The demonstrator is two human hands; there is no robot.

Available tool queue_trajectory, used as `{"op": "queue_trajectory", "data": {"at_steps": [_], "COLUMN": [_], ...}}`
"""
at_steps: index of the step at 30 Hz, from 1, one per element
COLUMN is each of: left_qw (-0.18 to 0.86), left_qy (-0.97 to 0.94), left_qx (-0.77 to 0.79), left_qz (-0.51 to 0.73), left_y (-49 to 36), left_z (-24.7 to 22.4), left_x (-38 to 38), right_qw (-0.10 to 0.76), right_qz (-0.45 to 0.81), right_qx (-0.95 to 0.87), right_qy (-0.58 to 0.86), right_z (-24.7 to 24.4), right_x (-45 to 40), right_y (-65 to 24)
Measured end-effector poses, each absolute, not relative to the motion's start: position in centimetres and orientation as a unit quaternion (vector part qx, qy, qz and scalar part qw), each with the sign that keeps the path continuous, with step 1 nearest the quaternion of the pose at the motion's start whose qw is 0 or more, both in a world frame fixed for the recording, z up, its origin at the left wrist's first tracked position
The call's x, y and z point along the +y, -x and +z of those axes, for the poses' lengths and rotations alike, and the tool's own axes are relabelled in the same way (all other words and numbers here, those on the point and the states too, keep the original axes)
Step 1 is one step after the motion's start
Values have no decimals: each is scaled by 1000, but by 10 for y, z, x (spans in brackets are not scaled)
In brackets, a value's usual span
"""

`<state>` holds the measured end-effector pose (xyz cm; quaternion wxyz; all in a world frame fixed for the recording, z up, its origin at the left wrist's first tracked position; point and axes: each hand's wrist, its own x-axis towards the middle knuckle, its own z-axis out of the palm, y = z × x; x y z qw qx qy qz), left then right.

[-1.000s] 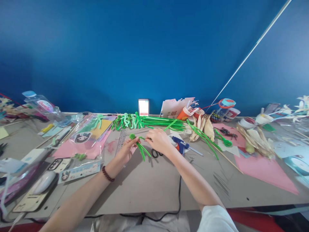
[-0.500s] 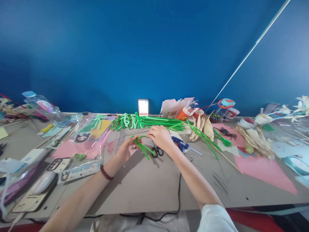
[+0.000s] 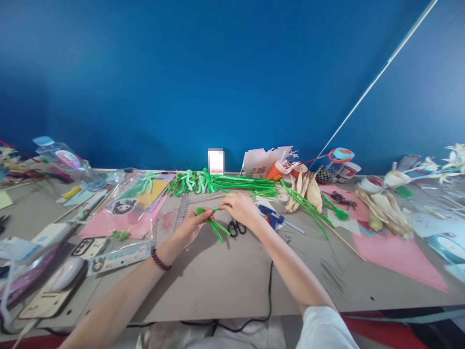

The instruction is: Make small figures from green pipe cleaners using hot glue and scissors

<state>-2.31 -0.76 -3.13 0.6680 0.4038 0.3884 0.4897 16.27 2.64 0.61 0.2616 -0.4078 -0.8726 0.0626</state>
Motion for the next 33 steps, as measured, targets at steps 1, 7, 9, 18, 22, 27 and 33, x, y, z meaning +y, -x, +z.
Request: {"op": "queue_trajectory", "data": {"at_steps": [1,7,9,18,22,27,33], "left_qw": [664,621,599,575,631,662,621], "left_qy": [-419,-493,-522,-441,-379,-383,-491], "left_qx": [387,398,408,443,399,352,381], "left_qz": [484,461,450,528,547,539,476], "left_y": [23,23,22,20,24,25,22], "left_z": [-31,-27,-26,-36,-38,-31,-27], "left_x": [-8,-10,-11,-7,-5,-8,-13], "right_qw": [260,267,255,213,220,224,251], "right_qz": [73,46,4,-128,-69,-6,-50], "right_qx": [-871,-879,-893,-917,-916,-902,-888], "right_qy": [411,393,371,312,329,369,383], "right_z": [7,15,17,30,30,25,24], "right_x": [27,25,21,-7,-5,8,15], "right_y": [-163,-164,-162,-149,-150,-156,-161]}}
